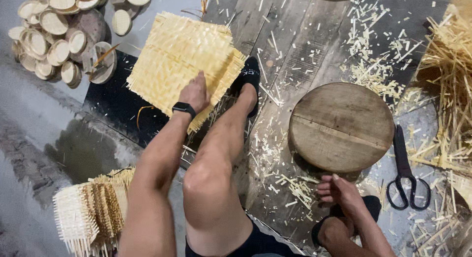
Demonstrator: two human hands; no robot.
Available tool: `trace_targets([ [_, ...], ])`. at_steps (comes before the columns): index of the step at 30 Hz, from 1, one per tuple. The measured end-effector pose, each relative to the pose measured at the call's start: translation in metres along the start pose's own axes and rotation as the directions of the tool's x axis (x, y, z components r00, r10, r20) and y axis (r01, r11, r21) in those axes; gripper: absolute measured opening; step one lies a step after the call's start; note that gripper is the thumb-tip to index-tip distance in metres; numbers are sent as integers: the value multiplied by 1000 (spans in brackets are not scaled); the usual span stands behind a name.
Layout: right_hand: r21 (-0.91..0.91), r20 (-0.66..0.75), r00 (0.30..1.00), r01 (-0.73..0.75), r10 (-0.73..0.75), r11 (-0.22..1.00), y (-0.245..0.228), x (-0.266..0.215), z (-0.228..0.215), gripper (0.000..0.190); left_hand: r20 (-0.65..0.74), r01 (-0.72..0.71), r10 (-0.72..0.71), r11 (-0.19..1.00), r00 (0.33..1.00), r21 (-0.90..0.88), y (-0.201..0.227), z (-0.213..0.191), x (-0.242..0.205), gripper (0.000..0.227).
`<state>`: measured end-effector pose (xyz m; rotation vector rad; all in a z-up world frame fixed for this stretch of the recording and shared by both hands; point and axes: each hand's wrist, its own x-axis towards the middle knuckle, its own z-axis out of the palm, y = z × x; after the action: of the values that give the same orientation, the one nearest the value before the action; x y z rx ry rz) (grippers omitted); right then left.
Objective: The person trims the excess edges of a circular woven bamboo mat using shears, then fits a bamboo ring onto the mat and presses it down firmly using a wooden mold.
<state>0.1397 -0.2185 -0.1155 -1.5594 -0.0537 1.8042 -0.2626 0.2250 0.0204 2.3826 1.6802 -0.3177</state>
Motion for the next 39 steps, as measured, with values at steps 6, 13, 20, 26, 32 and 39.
trace_targets([
  [6,57,-133,983,136,-127,989,32,-2,-27,49,-767,193,-255,966,589,-173,-62,-136,-10,24],
  [13,34,-293,882,396,-370,918,12,-19,-30,48,-672,-577,536,793,511,194,139,-173,-104,48],
  [20,118,-387,778,574,-495,810,-51,-45,-60,40,6,-957,966,255,258,140,239,-1,-128,62],
  [26,-90,-458,753,490,-473,867,-52,-9,-82,31,167,-897,903,419,395,-141,289,82,-144,43],
  [32,-13,-541,715,520,-443,854,-51,-7,-70,29,77,87,-42,568,996,-819,257,117,-23,58],
  [39,-305,-658,552,427,-513,851,-75,-30,-40,38,279,264,-14,369,960,-891,225,181,19,40],
])
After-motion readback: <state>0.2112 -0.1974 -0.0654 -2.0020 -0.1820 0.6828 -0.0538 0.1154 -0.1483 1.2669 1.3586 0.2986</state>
